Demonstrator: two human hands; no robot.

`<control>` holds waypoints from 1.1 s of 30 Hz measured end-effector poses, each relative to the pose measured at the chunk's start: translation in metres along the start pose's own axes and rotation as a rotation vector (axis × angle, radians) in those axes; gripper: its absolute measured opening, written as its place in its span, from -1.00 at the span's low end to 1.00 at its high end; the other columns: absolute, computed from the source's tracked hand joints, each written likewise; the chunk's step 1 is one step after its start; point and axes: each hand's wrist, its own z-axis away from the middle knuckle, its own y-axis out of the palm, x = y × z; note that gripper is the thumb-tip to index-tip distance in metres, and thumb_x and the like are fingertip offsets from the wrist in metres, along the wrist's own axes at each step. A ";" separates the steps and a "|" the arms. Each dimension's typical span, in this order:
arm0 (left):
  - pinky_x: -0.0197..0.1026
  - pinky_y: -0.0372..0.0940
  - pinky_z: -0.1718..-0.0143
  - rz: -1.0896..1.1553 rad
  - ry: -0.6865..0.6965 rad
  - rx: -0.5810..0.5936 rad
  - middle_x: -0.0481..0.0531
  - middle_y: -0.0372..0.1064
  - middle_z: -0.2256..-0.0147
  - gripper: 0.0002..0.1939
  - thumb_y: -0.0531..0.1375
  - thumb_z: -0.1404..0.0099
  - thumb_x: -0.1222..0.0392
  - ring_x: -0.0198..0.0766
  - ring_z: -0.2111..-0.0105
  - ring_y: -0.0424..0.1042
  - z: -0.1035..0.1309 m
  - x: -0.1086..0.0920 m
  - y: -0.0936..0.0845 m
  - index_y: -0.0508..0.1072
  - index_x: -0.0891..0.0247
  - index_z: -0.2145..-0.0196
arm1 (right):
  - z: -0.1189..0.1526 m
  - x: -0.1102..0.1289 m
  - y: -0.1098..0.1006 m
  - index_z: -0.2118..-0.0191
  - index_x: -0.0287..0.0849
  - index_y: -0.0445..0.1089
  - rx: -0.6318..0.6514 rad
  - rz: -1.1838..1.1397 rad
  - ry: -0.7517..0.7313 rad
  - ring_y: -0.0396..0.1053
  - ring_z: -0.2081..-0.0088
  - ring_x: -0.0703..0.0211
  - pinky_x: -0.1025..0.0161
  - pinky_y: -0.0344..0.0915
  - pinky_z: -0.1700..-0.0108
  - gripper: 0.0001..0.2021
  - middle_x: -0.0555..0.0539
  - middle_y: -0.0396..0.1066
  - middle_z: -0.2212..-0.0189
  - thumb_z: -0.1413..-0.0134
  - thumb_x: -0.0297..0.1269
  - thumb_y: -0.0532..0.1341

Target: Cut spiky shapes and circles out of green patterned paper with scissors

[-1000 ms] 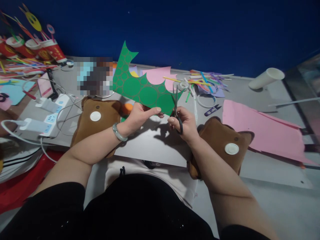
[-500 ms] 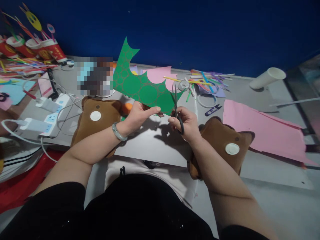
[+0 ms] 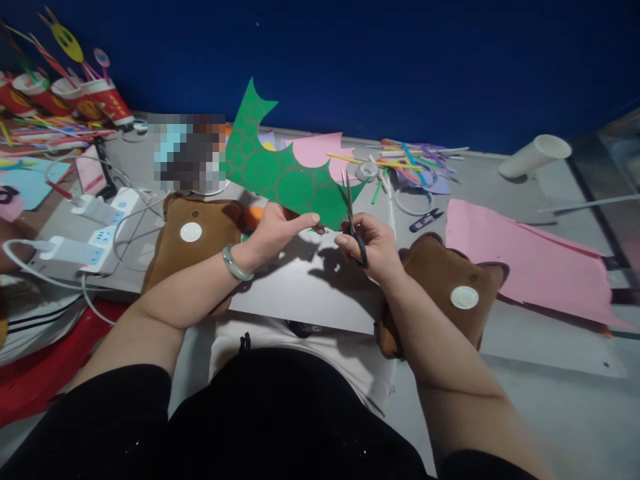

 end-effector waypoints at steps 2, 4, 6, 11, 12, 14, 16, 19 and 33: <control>-0.20 0.53 0.24 0.012 0.006 0.027 0.06 0.64 0.39 -0.66 0.49 -0.20 -0.07 -0.24 0.39 0.61 -0.001 0.001 0.000 0.64 0.28 0.45 | -0.001 -0.001 -0.001 0.35 -0.05 0.36 0.002 0.001 0.006 0.19 0.68 0.31 0.30 0.10 0.61 -0.37 0.15 0.29 0.69 0.29 0.29 0.62; -0.21 0.53 0.25 0.003 0.020 0.039 0.07 0.64 0.40 -0.64 0.50 -0.19 -0.09 -0.25 0.40 0.60 -0.002 0.000 0.000 0.63 0.27 0.46 | -0.001 -0.001 -0.002 0.35 -0.06 0.37 0.003 0.003 0.010 0.21 0.66 0.30 0.29 0.13 0.59 -0.35 0.14 0.31 0.66 0.33 0.28 0.63; -0.20 0.53 0.25 -0.030 0.037 0.045 0.08 0.64 0.42 -0.61 0.50 -0.18 -0.13 -0.24 0.40 0.61 -0.002 -0.004 0.000 0.63 0.27 0.47 | -0.001 -0.001 -0.003 0.35 -0.06 0.37 0.005 0.012 0.012 0.23 0.64 0.29 0.29 0.16 0.58 -0.35 0.13 0.33 0.64 0.35 0.26 0.64; -0.21 0.54 0.27 -0.112 0.060 0.079 0.10 0.65 0.43 -0.57 0.46 -0.22 -0.17 -0.21 0.39 0.63 -0.002 -0.013 -0.002 0.63 0.28 0.49 | -0.002 -0.001 -0.005 0.34 -0.06 0.37 0.021 0.026 0.023 0.26 0.63 0.27 0.28 0.16 0.57 -0.35 0.13 0.33 0.64 0.34 0.27 0.64; -0.21 0.53 0.27 -0.119 0.063 0.081 0.11 0.65 0.44 -0.57 0.46 -0.23 -0.17 -0.21 0.39 0.63 -0.002 -0.014 -0.002 0.63 0.28 0.49 | -0.002 -0.001 -0.005 0.34 -0.06 0.37 0.025 0.023 0.027 0.26 0.63 0.27 0.28 0.16 0.57 -0.35 0.13 0.33 0.65 0.34 0.27 0.64; -0.21 0.53 0.27 -0.124 0.068 0.081 0.11 0.65 0.44 -0.56 0.46 -0.23 -0.18 -0.22 0.40 0.63 -0.002 -0.014 -0.002 0.62 0.28 0.48 | -0.002 0.000 -0.005 0.34 -0.06 0.37 0.026 0.014 0.029 0.24 0.64 0.27 0.28 0.15 0.57 -0.35 0.12 0.33 0.66 0.35 0.27 0.64; -0.21 0.54 0.27 -0.122 0.072 0.076 0.11 0.65 0.43 -0.56 0.46 -0.22 -0.19 -0.22 0.40 0.63 -0.002 -0.013 -0.002 0.62 0.28 0.46 | -0.002 0.001 -0.004 0.34 -0.06 0.37 0.026 0.006 0.024 0.23 0.65 0.28 0.29 0.13 0.59 -0.35 0.13 0.32 0.67 0.34 0.28 0.63; -0.21 0.53 0.27 -0.130 0.050 0.064 0.11 0.65 0.43 -0.54 0.47 -0.20 -0.22 -0.21 0.39 0.63 -0.002 -0.012 -0.002 0.61 0.28 0.47 | -0.002 0.001 -0.003 0.35 -0.06 0.36 0.021 -0.002 0.011 0.20 0.68 0.29 0.30 0.09 0.61 -0.35 0.14 0.29 0.68 0.32 0.29 0.62; -0.22 0.53 0.29 -0.077 0.054 0.053 0.09 0.64 0.44 -0.57 0.51 -0.14 -0.18 -0.23 0.42 0.63 -0.003 -0.013 -0.001 0.63 0.28 0.45 | 0.001 0.004 -0.004 0.36 -0.05 0.43 -0.011 0.013 0.024 0.19 0.69 0.29 0.29 0.09 0.63 -0.39 0.14 0.27 0.71 0.31 0.29 0.62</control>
